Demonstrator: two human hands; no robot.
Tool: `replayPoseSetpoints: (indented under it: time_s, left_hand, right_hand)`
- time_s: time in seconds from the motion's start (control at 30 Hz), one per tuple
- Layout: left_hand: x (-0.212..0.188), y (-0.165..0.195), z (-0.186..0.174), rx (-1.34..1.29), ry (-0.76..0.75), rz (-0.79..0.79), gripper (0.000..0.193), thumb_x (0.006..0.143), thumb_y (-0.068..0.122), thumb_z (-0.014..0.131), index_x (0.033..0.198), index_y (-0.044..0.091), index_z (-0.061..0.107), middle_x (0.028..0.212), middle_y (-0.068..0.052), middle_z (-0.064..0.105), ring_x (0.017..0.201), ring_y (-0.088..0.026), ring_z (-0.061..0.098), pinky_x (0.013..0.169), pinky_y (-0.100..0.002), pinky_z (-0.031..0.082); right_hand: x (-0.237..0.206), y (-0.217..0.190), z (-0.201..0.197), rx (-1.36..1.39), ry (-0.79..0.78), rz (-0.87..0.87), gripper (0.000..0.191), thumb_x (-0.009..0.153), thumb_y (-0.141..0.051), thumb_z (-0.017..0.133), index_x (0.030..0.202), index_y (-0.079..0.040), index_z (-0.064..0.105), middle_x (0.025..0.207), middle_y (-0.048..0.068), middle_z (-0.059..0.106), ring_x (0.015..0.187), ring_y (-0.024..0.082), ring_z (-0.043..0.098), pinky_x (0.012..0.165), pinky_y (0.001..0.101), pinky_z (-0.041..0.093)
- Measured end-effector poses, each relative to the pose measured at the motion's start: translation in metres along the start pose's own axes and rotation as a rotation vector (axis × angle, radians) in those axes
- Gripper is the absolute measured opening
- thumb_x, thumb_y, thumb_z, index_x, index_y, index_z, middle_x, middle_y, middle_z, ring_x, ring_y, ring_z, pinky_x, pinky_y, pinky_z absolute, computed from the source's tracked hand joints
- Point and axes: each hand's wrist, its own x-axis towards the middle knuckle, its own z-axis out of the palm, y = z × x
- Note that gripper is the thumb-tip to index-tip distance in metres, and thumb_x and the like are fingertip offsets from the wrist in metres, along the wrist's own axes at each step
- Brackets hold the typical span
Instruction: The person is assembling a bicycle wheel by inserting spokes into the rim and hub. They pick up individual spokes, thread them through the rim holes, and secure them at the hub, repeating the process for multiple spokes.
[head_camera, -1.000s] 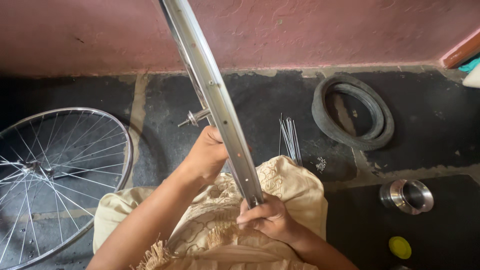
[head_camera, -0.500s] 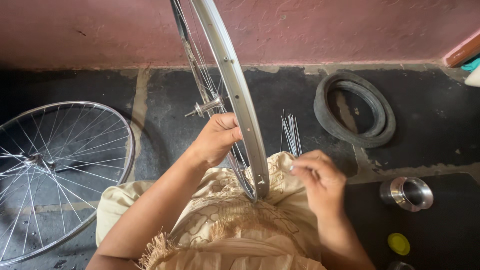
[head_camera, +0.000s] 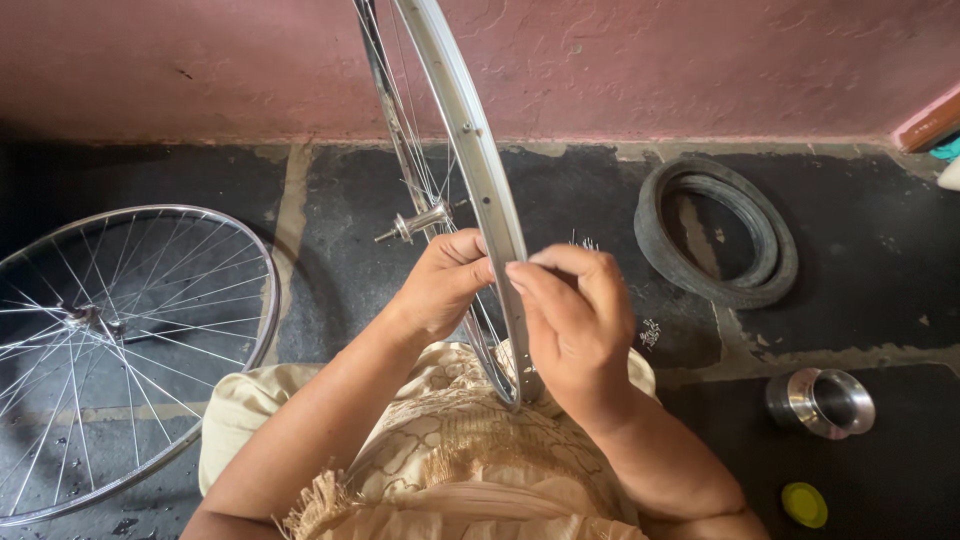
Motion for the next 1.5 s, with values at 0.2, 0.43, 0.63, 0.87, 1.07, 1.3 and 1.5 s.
replayPoseSetpoints:
  time_s: [0.2, 0.43, 0.63, 0.87, 1.07, 1.3, 1.5]
  left_hand:
    - [0.004, -0.005, 0.002, -0.009, 0.032, 0.009, 0.023, 0.096, 0.017, 0.076, 0.113, 0.002, 0.074, 0.107, -0.006, 0.076, 0.099, -0.014, 0.069, 0.094, -0.032, 0.053]
    - [0.005, -0.007, 0.001, -0.009, 0.034, 0.046, 0.020, 0.097, 0.016, 0.076, 0.111, 0.003, 0.074, 0.107, -0.005, 0.075, 0.100, -0.013, 0.068, 0.097, -0.031, 0.053]
    - [0.005, -0.009, 0.001, 0.039, 0.059, 0.046, 0.018, 0.100, 0.016, 0.074, 0.110, 0.001, 0.075, 0.105, -0.005, 0.076, 0.097, -0.012, 0.067, 0.093, -0.030, 0.053]
    - [0.007, -0.008, -0.002, 0.007, 0.057, 0.002, 0.018, 0.098, 0.015, 0.075, 0.110, 0.002, 0.075, 0.103, -0.005, 0.076, 0.095, -0.013, 0.068, 0.090, -0.031, 0.053]
    - [0.007, -0.003, -0.004, 0.008, -0.038, -0.003, 0.023, 0.096, 0.013, 0.077, 0.115, 0.003, 0.072, 0.109, -0.005, 0.074, 0.100, -0.014, 0.067, 0.095, -0.032, 0.053]
    - [0.007, -0.004, 0.004, 0.141, -0.032, 0.031, 0.028, 0.105, 0.024, 0.068, 0.123, 0.003, 0.071, 0.113, -0.003, 0.072, 0.107, -0.011, 0.064, 0.100, -0.030, 0.052]
    - [0.008, 0.007, 0.004, 0.074, -0.131, 0.057, 0.028, 0.101, 0.019, 0.072, 0.126, 0.006, 0.066, 0.115, -0.002, 0.071, 0.108, -0.012, 0.064, 0.100, -0.032, 0.052]
  right_hand:
    - [0.002, -0.002, 0.010, -0.149, -0.024, -0.018, 0.027, 0.089, 0.010, 0.074, 0.114, 0.001, 0.068, 0.120, 0.015, 0.059, 0.100, 0.028, 0.065, 0.086, 0.0387, 0.055]
    - [0.000, 0.001, 0.011, -0.051, 0.028, 0.027, 0.022, 0.091, 0.010, 0.077, 0.109, 0.003, 0.068, 0.116, 0.014, 0.063, 0.096, 0.023, 0.068, 0.082, 0.0332, 0.058]
    - [0.001, 0.000, 0.010, -0.225, 0.001, -0.081, 0.021, 0.089, 0.011, 0.075, 0.108, 0.005, 0.068, 0.115, 0.012, 0.063, 0.103, 0.028, 0.067, 0.088, 0.0385, 0.056]
    - [-0.001, -0.002, 0.004, -0.255, -0.081, -0.198, 0.022, 0.092, 0.008, 0.076, 0.112, 0.006, 0.068, 0.117, 0.012, 0.063, 0.110, 0.030, 0.066, 0.093, 0.0368, 0.058]
    - [-0.008, 0.003, 0.003, -0.267, -0.044, -0.140, 0.030, 0.087, 0.009, 0.071, 0.116, 0.002, 0.069, 0.121, 0.013, 0.062, 0.113, 0.033, 0.064, 0.097, 0.0418, 0.057]
    - [-0.018, 0.012, 0.010, -0.212, 0.016, -0.109, 0.034, 0.089, 0.012, 0.070, 0.121, -0.001, 0.067, 0.128, 0.016, 0.058, 0.116, 0.035, 0.063, 0.095, 0.0410, 0.057]
    - [-0.022, 0.015, 0.015, -0.135, 0.022, -0.090, 0.035, 0.090, 0.014, 0.068, 0.122, -0.001, 0.067, 0.131, 0.016, 0.057, 0.119, 0.033, 0.062, 0.089, 0.0340, 0.060]
